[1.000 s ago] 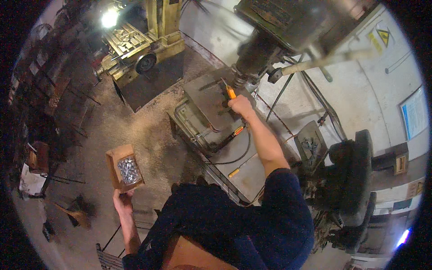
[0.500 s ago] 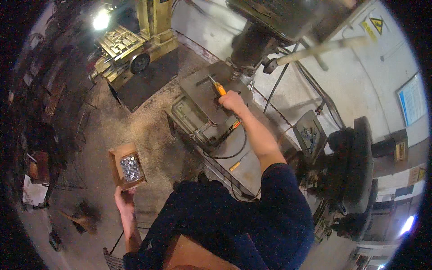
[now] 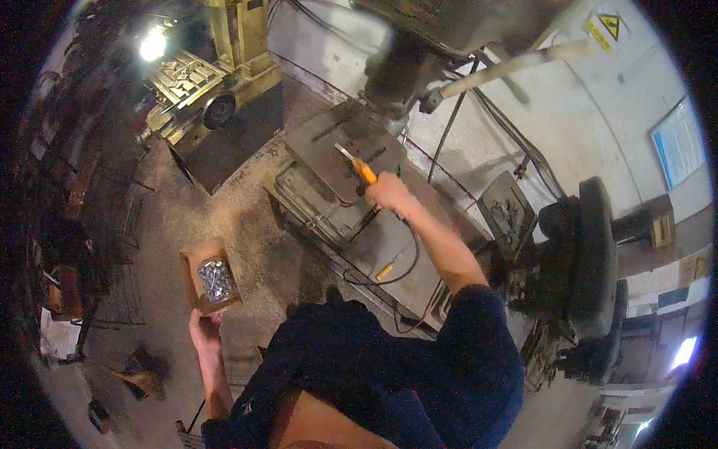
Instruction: The person sweeps metal shavings and debris from the workshop floor using a straw broom. They gather the debris into a pile and continue sweeping around machinery and along the walls.
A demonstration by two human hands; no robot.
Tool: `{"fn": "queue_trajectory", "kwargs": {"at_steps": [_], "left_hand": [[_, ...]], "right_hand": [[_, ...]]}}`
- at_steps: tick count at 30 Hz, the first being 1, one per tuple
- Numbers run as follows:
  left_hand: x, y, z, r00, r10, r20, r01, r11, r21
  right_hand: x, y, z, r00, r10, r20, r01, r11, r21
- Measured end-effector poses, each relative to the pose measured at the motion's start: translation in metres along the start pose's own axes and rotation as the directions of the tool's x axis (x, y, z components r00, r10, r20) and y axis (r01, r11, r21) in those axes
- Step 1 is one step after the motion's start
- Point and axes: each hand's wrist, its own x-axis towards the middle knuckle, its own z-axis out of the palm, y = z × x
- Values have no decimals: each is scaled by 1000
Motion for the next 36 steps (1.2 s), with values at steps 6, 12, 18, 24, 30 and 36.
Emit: {"fn": "queue_trajectory", "kwargs": {"at_steps": [6,12,18,24,30,36], "left_hand": [[1,-6,20,1000,-12,12,12,1000,1],[-6,-12,20,991,-46,126,51,998,-33],[-15,-9,22,999,-11,-41,11,1000,-4],[-16,-10,16,996,-17,-82,19,1000,19],[-15,-7,22,995,-35,-95,37,999,18],[-2,-14,20,998,-49,28,49,999,10]], "right_hand": [[33,3,22,980,-193,-48,192,981,-31],[76,86,9,981,-189,-47,171,951,-258],[34,71,-21,990,-126,-65,111,974,-199],[17,95,-17,990,-70,-120,63,996,-59],[-36,19,-7,987,-161,28,162,986,-45],[40,-66,-11,983,-183,4,183,982,-33]]}}
